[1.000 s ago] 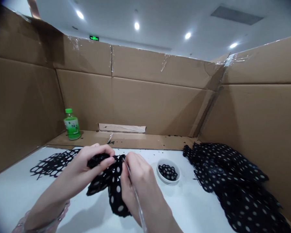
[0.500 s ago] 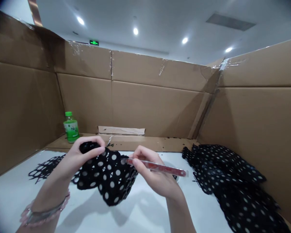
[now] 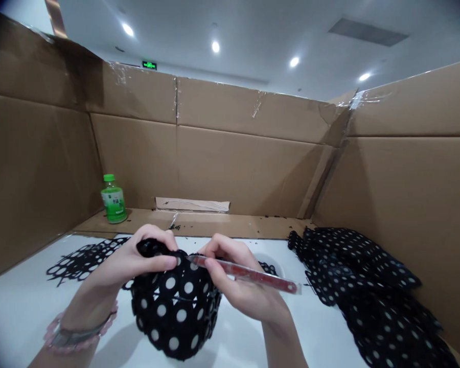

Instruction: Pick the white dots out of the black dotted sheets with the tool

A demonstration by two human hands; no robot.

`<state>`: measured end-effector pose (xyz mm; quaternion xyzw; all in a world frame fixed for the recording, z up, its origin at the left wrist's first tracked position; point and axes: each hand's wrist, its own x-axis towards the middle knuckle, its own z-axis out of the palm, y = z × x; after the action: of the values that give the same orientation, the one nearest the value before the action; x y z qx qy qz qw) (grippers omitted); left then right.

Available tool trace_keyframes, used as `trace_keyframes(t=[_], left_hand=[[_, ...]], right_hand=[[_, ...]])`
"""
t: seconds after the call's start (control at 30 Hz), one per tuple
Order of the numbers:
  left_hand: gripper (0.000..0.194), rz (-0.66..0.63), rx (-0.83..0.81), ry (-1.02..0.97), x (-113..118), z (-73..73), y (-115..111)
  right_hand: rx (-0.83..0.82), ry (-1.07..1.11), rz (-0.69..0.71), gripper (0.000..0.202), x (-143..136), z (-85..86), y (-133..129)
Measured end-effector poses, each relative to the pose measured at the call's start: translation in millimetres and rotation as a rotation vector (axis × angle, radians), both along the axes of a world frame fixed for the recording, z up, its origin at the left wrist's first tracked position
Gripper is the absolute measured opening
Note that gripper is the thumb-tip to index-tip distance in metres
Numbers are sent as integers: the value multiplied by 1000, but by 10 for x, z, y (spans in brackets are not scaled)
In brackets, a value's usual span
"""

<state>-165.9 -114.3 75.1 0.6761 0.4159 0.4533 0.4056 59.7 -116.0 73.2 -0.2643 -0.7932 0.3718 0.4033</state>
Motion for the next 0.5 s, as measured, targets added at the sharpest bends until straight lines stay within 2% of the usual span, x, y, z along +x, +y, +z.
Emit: trace_keyframes(t=[0.23, 0.5], left_hand=[[18, -94, 112, 102, -9, 46, -21], [23, -21, 366, 433, -59, 33, -23]], right_hand=[[18, -32, -13, 20, -12, -7, -8], [64, -187, -65, 19, -22, 3, -85]])
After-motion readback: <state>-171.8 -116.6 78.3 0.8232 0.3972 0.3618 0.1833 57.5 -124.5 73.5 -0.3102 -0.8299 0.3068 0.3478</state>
